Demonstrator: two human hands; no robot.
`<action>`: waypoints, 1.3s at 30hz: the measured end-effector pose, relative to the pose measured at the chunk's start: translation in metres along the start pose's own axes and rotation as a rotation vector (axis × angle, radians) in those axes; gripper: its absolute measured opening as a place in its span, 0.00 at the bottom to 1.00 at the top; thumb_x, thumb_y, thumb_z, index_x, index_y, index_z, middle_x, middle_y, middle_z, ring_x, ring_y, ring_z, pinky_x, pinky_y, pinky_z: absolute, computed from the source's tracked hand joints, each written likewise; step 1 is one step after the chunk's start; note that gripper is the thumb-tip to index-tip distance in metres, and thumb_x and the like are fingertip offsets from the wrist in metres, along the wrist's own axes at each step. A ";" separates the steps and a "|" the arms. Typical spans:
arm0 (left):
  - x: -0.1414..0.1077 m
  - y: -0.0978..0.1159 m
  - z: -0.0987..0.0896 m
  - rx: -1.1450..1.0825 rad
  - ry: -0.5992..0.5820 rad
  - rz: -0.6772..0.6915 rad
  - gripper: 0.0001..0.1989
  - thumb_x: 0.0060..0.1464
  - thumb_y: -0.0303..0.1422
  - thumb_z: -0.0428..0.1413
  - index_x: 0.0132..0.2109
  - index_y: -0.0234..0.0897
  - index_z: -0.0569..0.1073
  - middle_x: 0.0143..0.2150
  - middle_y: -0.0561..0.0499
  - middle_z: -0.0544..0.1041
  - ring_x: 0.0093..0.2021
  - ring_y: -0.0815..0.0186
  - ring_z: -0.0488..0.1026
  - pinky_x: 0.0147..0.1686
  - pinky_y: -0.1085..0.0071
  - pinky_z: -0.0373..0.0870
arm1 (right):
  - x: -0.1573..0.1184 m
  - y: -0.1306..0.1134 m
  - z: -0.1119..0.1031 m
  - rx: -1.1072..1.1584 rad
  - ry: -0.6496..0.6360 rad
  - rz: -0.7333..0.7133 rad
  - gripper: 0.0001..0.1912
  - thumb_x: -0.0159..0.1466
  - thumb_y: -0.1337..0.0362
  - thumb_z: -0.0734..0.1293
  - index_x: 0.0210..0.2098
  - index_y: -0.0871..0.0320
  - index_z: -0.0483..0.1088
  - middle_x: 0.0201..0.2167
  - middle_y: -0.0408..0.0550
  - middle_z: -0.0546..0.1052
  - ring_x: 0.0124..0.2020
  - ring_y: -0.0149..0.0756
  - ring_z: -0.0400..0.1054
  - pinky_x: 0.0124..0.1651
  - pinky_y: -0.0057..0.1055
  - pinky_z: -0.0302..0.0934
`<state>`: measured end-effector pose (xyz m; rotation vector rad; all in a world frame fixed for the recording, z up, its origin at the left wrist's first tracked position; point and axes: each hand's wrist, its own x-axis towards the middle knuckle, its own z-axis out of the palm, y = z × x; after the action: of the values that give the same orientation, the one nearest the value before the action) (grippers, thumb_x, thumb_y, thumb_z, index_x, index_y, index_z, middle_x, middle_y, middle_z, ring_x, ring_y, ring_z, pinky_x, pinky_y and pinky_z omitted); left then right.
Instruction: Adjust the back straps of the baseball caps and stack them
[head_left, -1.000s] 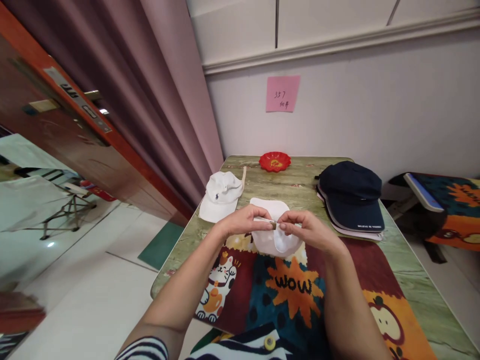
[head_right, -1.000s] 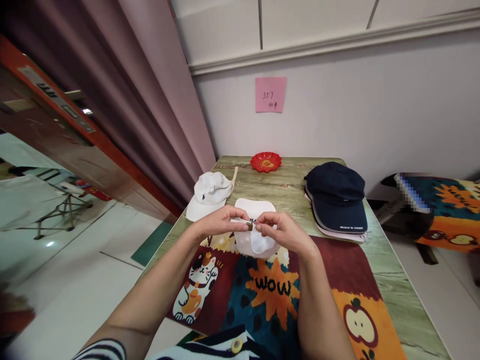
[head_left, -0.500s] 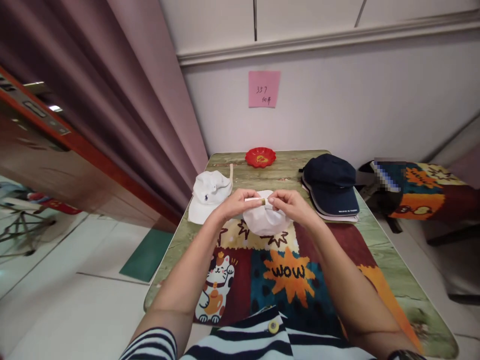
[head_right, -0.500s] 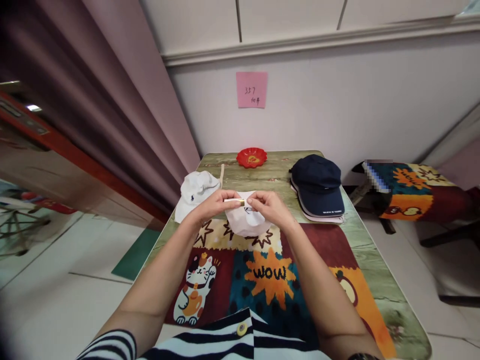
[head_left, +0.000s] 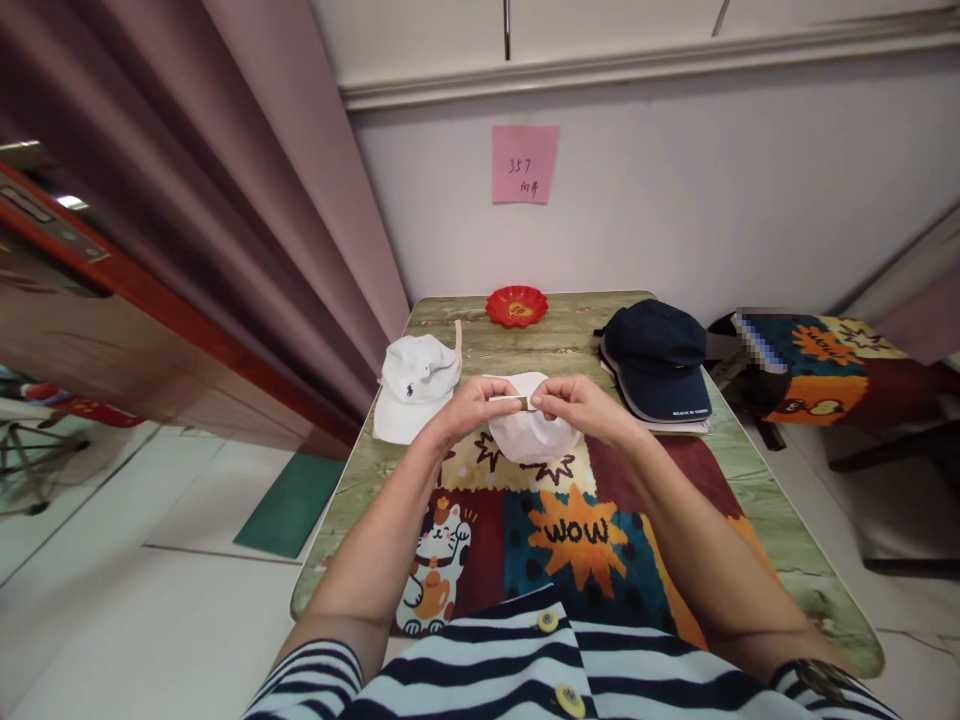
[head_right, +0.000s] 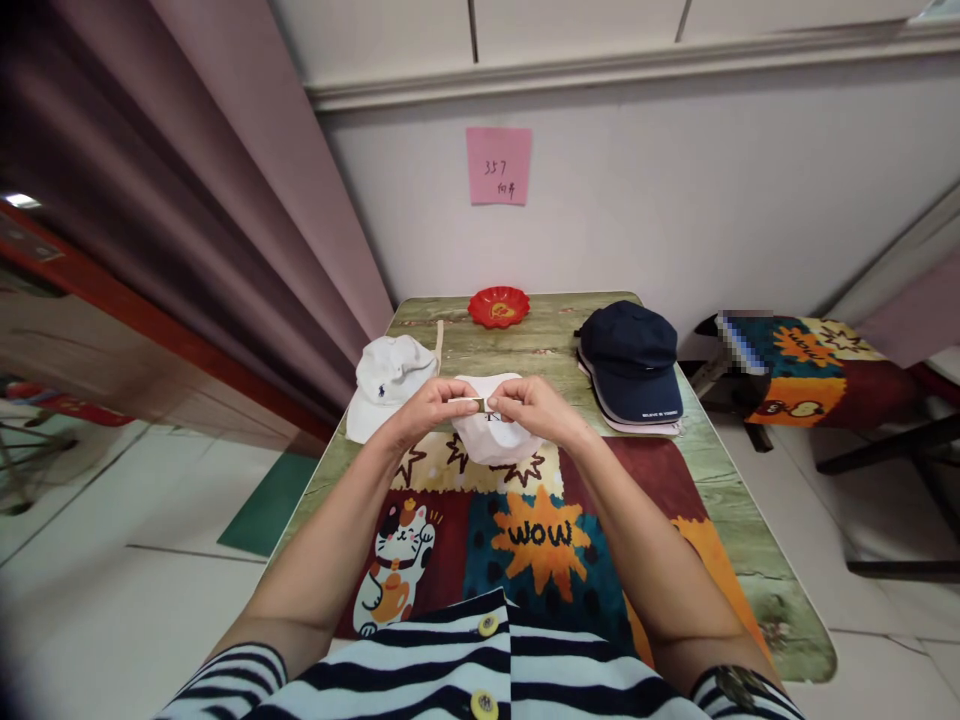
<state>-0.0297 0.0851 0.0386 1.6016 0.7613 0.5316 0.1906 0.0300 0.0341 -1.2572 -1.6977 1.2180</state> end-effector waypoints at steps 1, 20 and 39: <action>-0.002 -0.002 -0.001 -0.017 -0.008 -0.003 0.16 0.50 0.44 0.65 0.33 0.33 0.78 0.30 0.52 0.73 0.31 0.69 0.67 0.33 0.73 0.61 | -0.002 0.000 -0.001 0.007 -0.013 0.001 0.23 0.64 0.45 0.66 0.31 0.59 0.74 0.23 0.42 0.70 0.25 0.30 0.58 0.30 0.28 0.50; -0.014 -0.027 -0.028 -0.046 -0.140 -0.077 0.13 0.52 0.40 0.65 0.36 0.32 0.80 0.32 0.51 0.78 0.34 0.67 0.71 0.39 0.73 0.66 | -0.024 0.029 -0.021 -0.035 -0.074 -0.045 0.19 0.65 0.50 0.68 0.38 0.61 0.79 0.34 0.48 0.80 0.37 0.37 0.72 0.43 0.30 0.62; -0.026 -0.079 -0.054 0.344 0.061 0.018 0.15 0.51 0.37 0.61 0.47 0.40 0.82 0.65 0.41 0.73 0.66 0.48 0.68 0.67 0.49 0.58 | 0.003 0.116 -0.006 -0.625 0.088 -0.178 0.13 0.63 0.62 0.71 0.48 0.48 0.80 0.64 0.54 0.71 0.63 0.51 0.66 0.66 0.53 0.53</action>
<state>-0.0999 0.1079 -0.0275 1.9174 0.9219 0.4826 0.2311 0.0455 -0.0740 -1.4372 -2.1546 0.5244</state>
